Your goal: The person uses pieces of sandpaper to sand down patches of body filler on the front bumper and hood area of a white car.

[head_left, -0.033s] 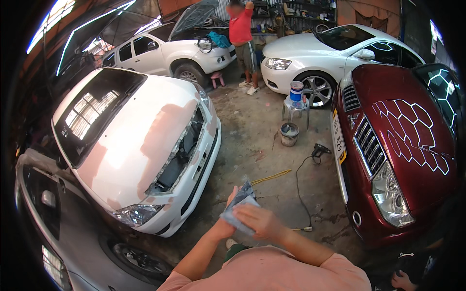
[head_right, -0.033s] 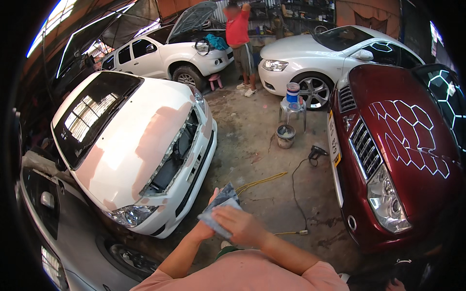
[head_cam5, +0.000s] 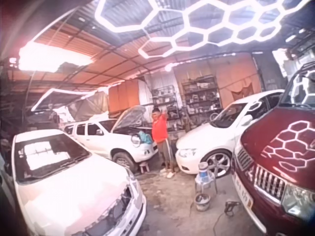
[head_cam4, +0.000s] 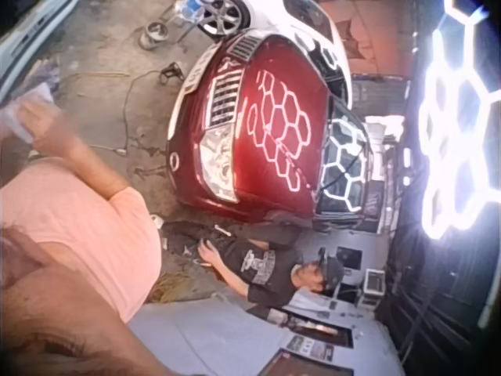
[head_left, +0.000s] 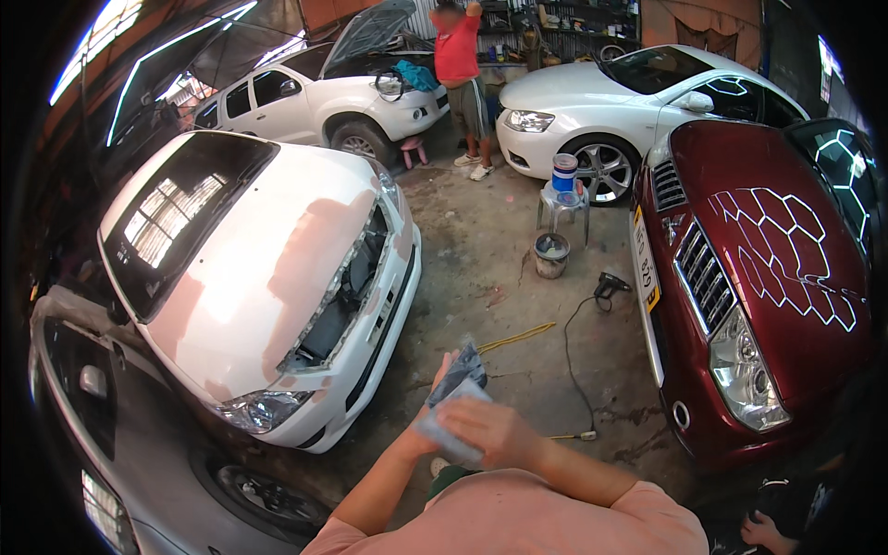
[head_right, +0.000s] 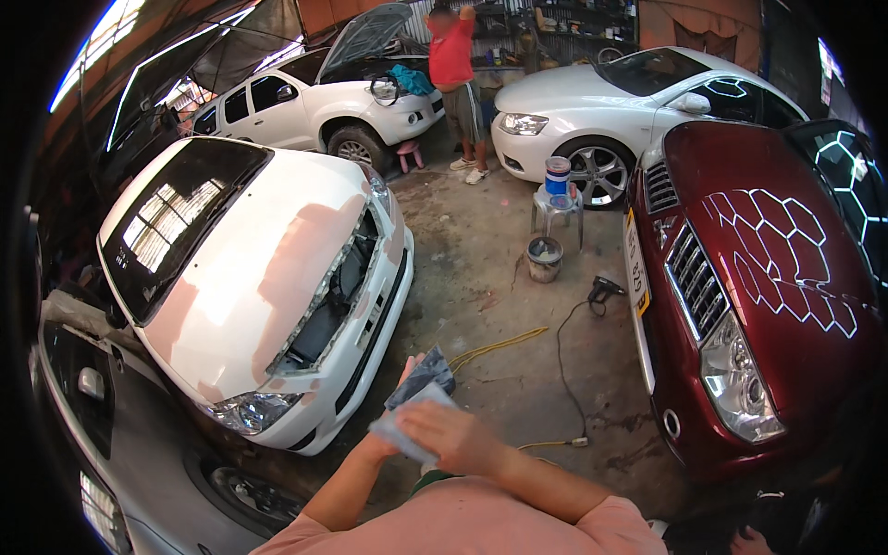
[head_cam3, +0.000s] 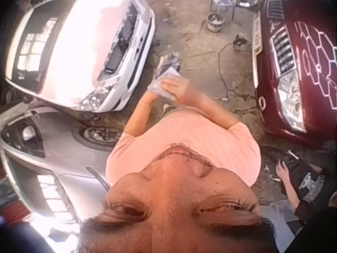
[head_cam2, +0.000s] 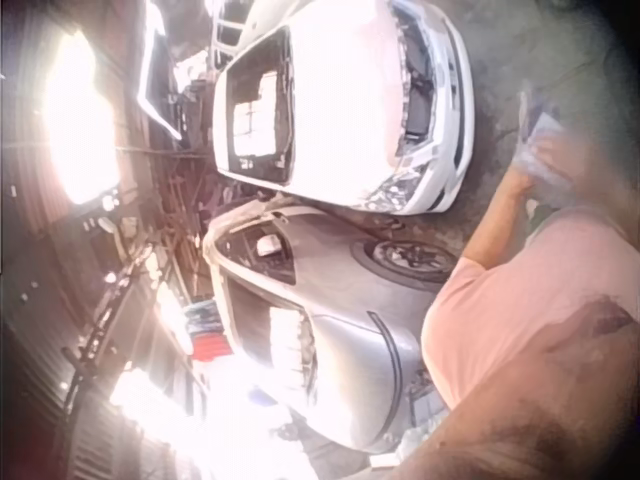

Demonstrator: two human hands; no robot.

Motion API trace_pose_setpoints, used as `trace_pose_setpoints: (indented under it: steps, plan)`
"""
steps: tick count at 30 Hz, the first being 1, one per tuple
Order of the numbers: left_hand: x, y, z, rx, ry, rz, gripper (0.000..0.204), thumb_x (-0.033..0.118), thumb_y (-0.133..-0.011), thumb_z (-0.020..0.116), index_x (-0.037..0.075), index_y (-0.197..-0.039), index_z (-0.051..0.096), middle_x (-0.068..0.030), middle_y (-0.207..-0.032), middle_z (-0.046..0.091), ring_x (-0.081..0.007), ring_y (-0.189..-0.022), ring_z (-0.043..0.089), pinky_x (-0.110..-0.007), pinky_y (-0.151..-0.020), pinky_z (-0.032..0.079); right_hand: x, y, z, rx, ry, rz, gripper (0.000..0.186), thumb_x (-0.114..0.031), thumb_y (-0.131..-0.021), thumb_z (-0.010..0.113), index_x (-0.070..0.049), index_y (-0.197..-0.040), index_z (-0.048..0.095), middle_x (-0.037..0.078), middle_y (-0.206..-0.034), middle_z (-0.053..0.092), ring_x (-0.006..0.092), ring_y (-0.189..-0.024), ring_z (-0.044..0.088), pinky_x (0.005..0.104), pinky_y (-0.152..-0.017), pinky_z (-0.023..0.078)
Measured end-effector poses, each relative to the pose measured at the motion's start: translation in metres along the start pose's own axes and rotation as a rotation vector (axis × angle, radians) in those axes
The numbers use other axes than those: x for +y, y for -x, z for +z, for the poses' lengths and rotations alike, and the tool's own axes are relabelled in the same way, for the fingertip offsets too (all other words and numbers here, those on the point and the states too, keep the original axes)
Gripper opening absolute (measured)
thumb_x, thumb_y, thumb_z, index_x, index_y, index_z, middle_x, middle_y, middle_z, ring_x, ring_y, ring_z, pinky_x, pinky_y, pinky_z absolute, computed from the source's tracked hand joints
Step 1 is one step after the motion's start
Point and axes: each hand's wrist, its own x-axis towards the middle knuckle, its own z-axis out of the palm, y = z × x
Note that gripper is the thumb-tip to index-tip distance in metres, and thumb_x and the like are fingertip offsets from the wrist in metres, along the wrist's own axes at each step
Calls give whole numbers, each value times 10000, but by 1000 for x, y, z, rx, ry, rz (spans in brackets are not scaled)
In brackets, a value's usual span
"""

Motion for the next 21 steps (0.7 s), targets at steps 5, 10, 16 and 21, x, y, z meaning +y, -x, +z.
trace_pose_setpoints:
  steps: [5,10,16,21]
  plan:
    - [-2,-4,-12,127,286,-7,711,211,-1027,535,47,-1609,161,-112,-1649,250,-241,-1508,263,-346,-1249,180,-22,-21,19,26,-38,-82,508,-37,-758,695,0,-1260,630,153,-1301,631,312,-1209,621,415,-1009,521]
    - [16,34,-32,124,-41,52,787,57,-935,569,19,-1602,153,-144,-1635,256,-249,-1507,260,-389,-1237,191,-5,-37,58,145,-26,40,510,-13,-768,682,0,-1274,620,162,-1308,621,337,-1204,618,416,-1014,517]
    - [44,68,-72,185,-22,-55,858,-107,-823,499,13,-1601,157,-132,-1638,239,-220,-1504,251,-347,-1222,190,15,-69,104,210,5,136,497,-1,-779,678,9,-1272,618,183,-1305,624,351,-1210,616,423,-1015,518]
    - [32,97,-135,258,281,-138,796,136,-915,664,59,-1576,228,-120,-1565,358,-226,-1429,377,-342,-1183,284,-27,-86,148,5,-49,-63,523,12,-800,672,-17,-1318,604,164,-1336,613,371,-1218,609,432,-1027,512]
